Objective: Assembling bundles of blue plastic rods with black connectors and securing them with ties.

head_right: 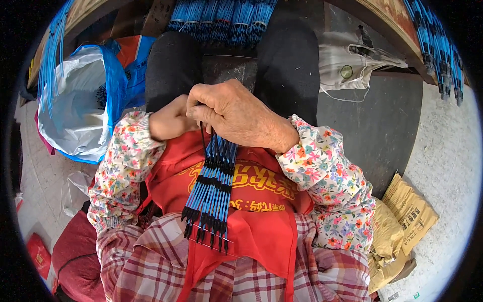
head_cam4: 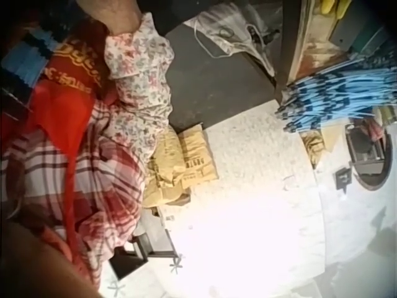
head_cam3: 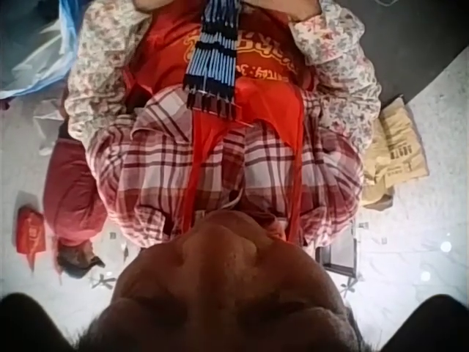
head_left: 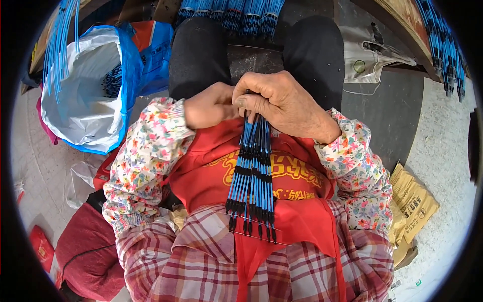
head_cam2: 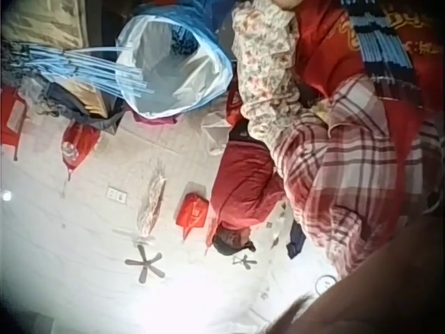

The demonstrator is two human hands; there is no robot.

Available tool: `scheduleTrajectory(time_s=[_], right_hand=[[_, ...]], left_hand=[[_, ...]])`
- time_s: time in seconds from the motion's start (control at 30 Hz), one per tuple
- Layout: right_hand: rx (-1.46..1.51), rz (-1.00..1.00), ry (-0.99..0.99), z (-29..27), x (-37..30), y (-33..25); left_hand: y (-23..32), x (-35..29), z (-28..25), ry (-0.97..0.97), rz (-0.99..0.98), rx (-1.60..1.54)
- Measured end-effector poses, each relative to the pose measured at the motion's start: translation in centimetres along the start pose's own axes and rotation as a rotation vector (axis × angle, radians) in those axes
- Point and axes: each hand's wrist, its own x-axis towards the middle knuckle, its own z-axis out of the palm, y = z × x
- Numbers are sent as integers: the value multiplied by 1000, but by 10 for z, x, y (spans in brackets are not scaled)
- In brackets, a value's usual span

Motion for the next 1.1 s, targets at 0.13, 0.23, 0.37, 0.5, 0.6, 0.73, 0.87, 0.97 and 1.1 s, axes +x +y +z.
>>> scheduleTrajectory(time_s=[0.13,0.23,0.37,0.5,0.6,0.73,0.87,0.97,1.1], right_hand=[[3,-76,-39,3,4,-7],[-19,-103,-36,4,5,-5],[-34,-113,-33,3,3,-3],[16,-119,-26,2,0,-1],[23,-116,-22,2,-1,2],[36,-154,-10,3,-1,4],[8,-134,-31,2,-3,2],[1,-133,-36,3,-3,1],[1,-151,-27,1,-2,2]], left_hand=[[-40,35,11,117,235,223],[-44,36,4,93,223,195],[-46,49,9,88,192,141],[-41,55,10,101,161,91],[-39,57,10,109,141,52],[-36,56,10,131,113,-2],[-33,53,11,160,90,-62],[-29,50,12,181,74,-110],[-24,47,12,203,51,-172]])
